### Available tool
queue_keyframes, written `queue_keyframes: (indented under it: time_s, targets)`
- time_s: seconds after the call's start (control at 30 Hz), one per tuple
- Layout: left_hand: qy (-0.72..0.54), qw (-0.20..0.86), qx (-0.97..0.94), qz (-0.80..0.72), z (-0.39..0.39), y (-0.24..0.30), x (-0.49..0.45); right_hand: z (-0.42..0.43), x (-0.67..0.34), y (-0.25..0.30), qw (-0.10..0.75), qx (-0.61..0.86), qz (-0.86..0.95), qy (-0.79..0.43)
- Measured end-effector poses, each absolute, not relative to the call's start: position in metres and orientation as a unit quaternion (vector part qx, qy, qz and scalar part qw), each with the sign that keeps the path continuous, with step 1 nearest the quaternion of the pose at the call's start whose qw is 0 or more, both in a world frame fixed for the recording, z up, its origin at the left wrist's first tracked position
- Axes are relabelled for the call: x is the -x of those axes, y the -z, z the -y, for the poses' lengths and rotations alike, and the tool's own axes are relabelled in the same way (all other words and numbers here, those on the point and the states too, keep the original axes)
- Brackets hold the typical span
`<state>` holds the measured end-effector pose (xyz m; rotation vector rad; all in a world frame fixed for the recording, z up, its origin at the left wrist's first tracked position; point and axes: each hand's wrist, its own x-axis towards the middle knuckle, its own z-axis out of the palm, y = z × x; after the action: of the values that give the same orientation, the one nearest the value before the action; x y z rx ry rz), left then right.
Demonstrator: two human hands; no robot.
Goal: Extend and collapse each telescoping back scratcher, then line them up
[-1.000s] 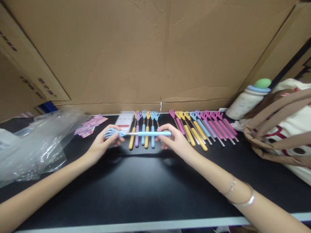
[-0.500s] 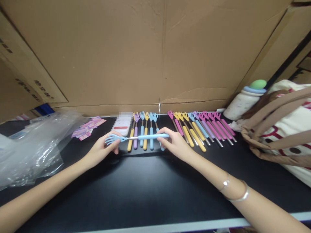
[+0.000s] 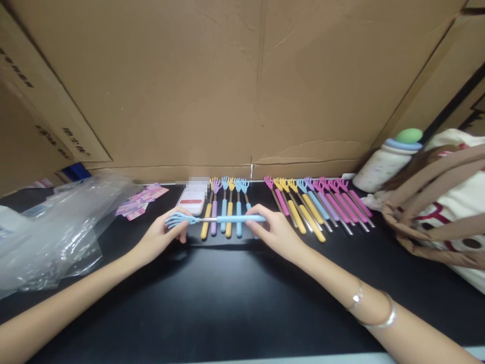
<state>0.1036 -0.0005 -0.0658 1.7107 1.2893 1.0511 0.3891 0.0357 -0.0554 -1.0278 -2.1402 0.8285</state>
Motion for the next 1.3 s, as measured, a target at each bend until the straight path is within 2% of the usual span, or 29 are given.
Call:
queue_keyframes:
  time_s: [0.53, 0.87, 1.07, 1.3]
  targets:
    - [-0.409, 0.362, -0.673, -0.499, 0.006, 0.063, -0.105, -0.036, -0.389, 0.058, 0.311, 0.386, 0.802, -0.333]
    - [-0.39, 0.345, -0.7, -0.489, 0.004, 0.062, -0.102, -0.034, -0.389, 0.046, 0.293, 0.384, 0.849, -0.215]
    - [-0.388, 0.327, -0.711, -0.487, 0.009, 0.057, -0.104, -0.034, -0.39, 0.053, 0.263, 0.392, 0.852, -0.225]
    - [-0.388, 0.248, -0.739, -0.491, 0.01, 0.056, -0.1, -0.034, -0.389, 0.058, 0.249, 0.376, 0.845, -0.286]
